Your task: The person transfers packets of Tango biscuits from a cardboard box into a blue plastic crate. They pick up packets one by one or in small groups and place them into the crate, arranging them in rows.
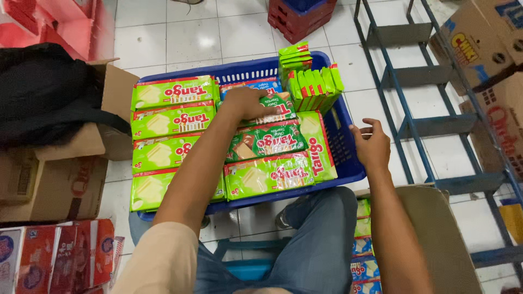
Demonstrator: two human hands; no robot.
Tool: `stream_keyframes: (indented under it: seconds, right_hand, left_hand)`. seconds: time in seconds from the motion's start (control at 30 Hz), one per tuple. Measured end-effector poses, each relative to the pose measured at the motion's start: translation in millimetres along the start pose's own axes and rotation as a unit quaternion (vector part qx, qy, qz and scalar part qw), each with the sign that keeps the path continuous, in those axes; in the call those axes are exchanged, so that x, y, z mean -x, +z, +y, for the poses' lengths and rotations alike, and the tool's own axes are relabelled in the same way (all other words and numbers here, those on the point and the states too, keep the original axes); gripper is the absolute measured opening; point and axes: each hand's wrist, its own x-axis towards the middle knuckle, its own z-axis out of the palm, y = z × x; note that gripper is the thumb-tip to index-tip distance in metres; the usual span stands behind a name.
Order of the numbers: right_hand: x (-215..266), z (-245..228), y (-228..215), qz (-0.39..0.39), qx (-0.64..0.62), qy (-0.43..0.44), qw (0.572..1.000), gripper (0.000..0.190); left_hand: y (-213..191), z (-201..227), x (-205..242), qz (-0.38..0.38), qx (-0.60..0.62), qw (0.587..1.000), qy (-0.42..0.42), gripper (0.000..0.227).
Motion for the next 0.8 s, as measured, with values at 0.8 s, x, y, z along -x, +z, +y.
stream_keyframes:
  seconds: [0.8]
  right_hand:
    - [2,-6,-5,-0.028,0.026,0.027,0.999,0.045]
  left_hand:
    - [7,49,83,0.062,-0.051,0.997,0.012,0.091]
